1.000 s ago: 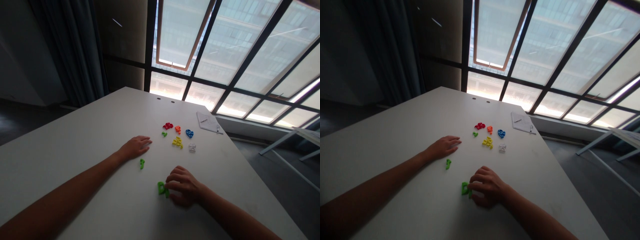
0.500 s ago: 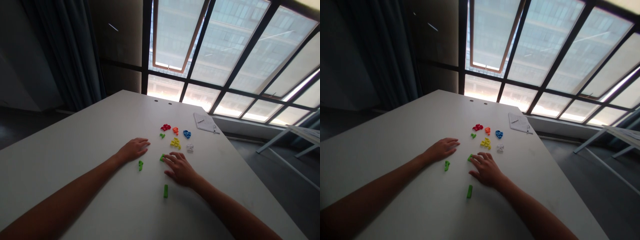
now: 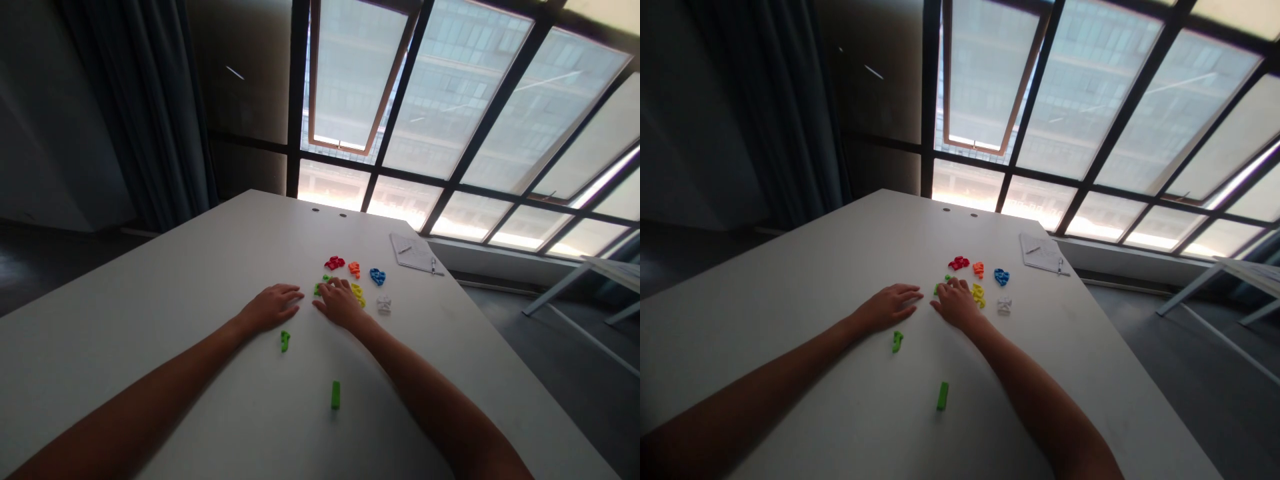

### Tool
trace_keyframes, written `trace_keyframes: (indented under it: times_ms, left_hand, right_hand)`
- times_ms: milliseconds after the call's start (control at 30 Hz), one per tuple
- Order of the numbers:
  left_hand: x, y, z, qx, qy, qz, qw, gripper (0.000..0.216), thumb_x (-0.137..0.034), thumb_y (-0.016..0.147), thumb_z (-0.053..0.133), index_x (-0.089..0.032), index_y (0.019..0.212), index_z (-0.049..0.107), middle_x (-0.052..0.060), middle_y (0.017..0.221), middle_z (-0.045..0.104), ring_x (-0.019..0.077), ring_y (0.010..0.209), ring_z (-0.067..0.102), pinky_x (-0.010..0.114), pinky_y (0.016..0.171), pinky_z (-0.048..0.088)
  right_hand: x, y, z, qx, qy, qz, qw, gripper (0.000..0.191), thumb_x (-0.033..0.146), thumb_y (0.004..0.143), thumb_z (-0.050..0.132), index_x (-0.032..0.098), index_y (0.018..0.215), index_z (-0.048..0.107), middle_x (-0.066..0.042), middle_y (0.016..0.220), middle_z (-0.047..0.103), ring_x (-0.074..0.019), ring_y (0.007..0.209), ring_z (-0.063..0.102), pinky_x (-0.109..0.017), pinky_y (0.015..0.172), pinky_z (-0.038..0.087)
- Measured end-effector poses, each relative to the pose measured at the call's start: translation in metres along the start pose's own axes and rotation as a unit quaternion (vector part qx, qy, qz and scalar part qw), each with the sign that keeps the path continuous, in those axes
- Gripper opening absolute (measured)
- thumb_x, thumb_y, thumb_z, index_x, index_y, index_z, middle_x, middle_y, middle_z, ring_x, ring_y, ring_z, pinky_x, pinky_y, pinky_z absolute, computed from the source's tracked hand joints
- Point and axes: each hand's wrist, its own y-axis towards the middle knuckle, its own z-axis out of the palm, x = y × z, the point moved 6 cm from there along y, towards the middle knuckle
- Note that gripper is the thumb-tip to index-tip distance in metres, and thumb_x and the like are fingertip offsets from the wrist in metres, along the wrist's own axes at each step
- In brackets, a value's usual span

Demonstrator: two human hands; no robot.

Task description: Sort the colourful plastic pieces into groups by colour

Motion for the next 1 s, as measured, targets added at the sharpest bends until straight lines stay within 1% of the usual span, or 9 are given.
trace_keyframes:
  times_ms: [133, 233, 400, 467, 600, 700, 800, 900, 1000]
  left_hand:
    - [0.001, 0.0, 0.0, -0.006, -0.005, 0.002, 1.0, 0.042, -0.048, 0.101, 0.051, -0.028, 0.133, 0.069, 0.007, 0.142, 0.065, 0.0274, 0.126, 0.061, 0.044, 0.11, 0.05]
    - [0.0, 0.0, 0.0, -0.002, -0.007, -0.003, 1.0, 0.042, -0.048, 0.101, 0.051, -0.028, 0.133, 0.069, 0.006, 0.142, 0.065, 0.0277, 0.127, 0.061, 0.045, 0.11, 0.05]
    - [-0.003, 0.0, -0.003, 0.006, -0.01, -0.009, 1.0, 0.042, -0.048, 0.101, 0.051, -0.029, 0.134, 0.069, 0.006, 0.142, 0.065, 0.0276, 0.127, 0.06, 0.044, 0.11, 0.049]
    - [-0.004, 0.0, -0.004, 0.008, -0.008, -0.008, 1.0, 0.042, -0.047, 0.101, 0.05, -0.028, 0.134, 0.069, 0.006, 0.142, 0.064, 0.0276, 0.127, 0.06, 0.044, 0.111, 0.049]
    - [-0.002, 0.0, -0.003, 0.007, -0.005, -0.005, 1.0, 0.042, -0.046, 0.101, 0.051, -0.028, 0.134, 0.068, 0.006, 0.143, 0.064, 0.0275, 0.127, 0.06, 0.045, 0.11, 0.049]
    - [-0.001, 0.0, -0.001, 0.009, -0.003, -0.002, 1.0, 0.042, -0.046, 0.101, 0.051, -0.028, 0.135, 0.068, 0.006, 0.143, 0.064, 0.0272, 0.128, 0.06, 0.045, 0.111, 0.049]
    - [-0.001, 0.0, -0.001, 0.007, -0.004, -0.001, 1.0, 0.041, -0.046, 0.101, 0.052, -0.029, 0.134, 0.068, 0.006, 0.143, 0.064, 0.027, 0.128, 0.06, 0.045, 0.11, 0.049]
    - [0.0, 0.0, 0.0, 0.002, -0.004, -0.003, 1.0, 0.04, -0.045, 0.1, 0.052, -0.029, 0.133, 0.068, 0.005, 0.142, 0.065, 0.0267, 0.127, 0.061, 0.045, 0.109, 0.05]
    - [0.0, 0.0, 0.0, -0.004, -0.004, 0.002, 1.0, 0.04, -0.045, 0.1, 0.052, -0.029, 0.134, 0.068, 0.006, 0.141, 0.066, 0.0262, 0.126, 0.061, 0.043, 0.109, 0.05]
  right_hand:
    - [-0.01, 0.021, 0.007, -0.009, 0.01, 0.026, 1.0, 0.017, 0.033, 0.101, 0.06, 0.019, 0.104, 0.069, -0.011, 0.109, 0.073, -0.0272, 0.115, 0.054, -0.039, 0.1, 0.036]
    - [-0.022, 0.032, 0.013, -0.009, 0.043, 0.051, 0.998, 0.013, 0.026, 0.1, 0.061, 0.02, 0.107, 0.07, -0.01, 0.108, 0.074, -0.0258, 0.112, 0.055, -0.037, 0.099, 0.036]
    - [-0.038, 0.041, 0.016, -0.014, 0.07, 0.061, 0.996, 0.031, 0.019, 0.098, 0.059, 0.022, 0.129, 0.065, -0.009, 0.118, 0.073, -0.0265, 0.115, 0.055, -0.039, 0.101, 0.034]
    - [-0.042, 0.043, 0.015, -0.013, 0.074, 0.059, 0.995, 0.039, 0.015, 0.096, 0.059, 0.024, 0.134, 0.063, -0.008, 0.12, 0.073, -0.0264, 0.116, 0.054, -0.039, 0.101, 0.034]
    - [-0.046, 0.045, 0.012, -0.012, 0.079, 0.053, 0.995, 0.048, 0.008, 0.093, 0.056, 0.025, 0.138, 0.061, -0.008, 0.116, 0.074, -0.0257, 0.114, 0.054, -0.039, 0.101, 0.035]
    - [-0.046, 0.039, 0.008, -0.031, 0.087, 0.046, 0.995, 0.05, 0.007, 0.092, 0.056, 0.025, 0.139, 0.06, -0.008, 0.121, 0.072, -0.0257, 0.113, 0.055, -0.04, 0.101, 0.035]
    - [-0.041, 0.025, 0.006, -0.07, 0.104, 0.037, 0.991, 0.044, 0.007, 0.091, 0.058, 0.024, 0.131, 0.066, -0.008, 0.121, 0.072, -0.0258, 0.113, 0.056, -0.04, 0.1, 0.037]
    - [-0.03, 0.001, 0.006, -0.125, 0.137, 0.024, 0.982, 0.032, 0.008, 0.091, 0.057, 0.023, 0.116, 0.072, -0.008, 0.112, 0.074, -0.0248, 0.107, 0.058, -0.039, 0.096, 0.04]
    - [-0.012, -0.028, 0.005, -0.169, 0.187, -0.013, 0.968, 0.026, 0.006, 0.091, 0.056, 0.022, 0.103, 0.074, -0.007, 0.099, 0.076, -0.0231, 0.098, 0.06, -0.038, 0.093, 0.042]
